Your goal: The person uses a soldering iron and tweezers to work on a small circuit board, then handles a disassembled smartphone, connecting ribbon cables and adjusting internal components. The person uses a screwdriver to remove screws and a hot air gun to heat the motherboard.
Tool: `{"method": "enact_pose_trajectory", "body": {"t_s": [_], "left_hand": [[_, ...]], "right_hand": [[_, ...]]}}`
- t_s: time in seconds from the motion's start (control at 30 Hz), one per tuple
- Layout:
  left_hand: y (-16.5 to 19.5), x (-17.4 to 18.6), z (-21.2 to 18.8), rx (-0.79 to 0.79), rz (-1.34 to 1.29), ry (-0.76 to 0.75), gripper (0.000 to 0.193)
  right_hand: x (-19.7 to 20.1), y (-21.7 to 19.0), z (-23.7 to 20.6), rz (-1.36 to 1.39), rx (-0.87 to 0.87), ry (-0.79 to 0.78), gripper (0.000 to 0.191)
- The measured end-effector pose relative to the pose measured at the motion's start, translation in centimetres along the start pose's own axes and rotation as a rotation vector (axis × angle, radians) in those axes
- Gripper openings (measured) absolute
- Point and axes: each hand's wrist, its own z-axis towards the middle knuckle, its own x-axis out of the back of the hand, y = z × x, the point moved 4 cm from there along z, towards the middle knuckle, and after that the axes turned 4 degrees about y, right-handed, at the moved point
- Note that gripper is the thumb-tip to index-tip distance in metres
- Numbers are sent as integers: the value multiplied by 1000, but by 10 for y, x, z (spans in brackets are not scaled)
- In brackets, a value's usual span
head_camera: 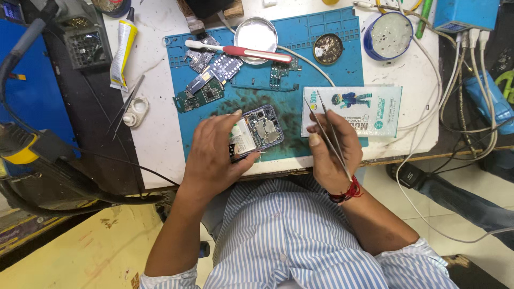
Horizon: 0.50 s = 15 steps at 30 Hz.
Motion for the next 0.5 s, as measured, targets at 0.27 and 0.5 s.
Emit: {"method": "enact_pose_trajectory", "body": {"t_s": [0.27, 0.5], "left_hand": [[-9, 5, -17, 20, 72, 144, 96], [-22, 12, -22, 39, 47, 117, 96]], "right_hand": [[-27, -38, 59, -790, 291, -231, 71], [-54, -31, 64, -909, 337, -252, 59]]}}
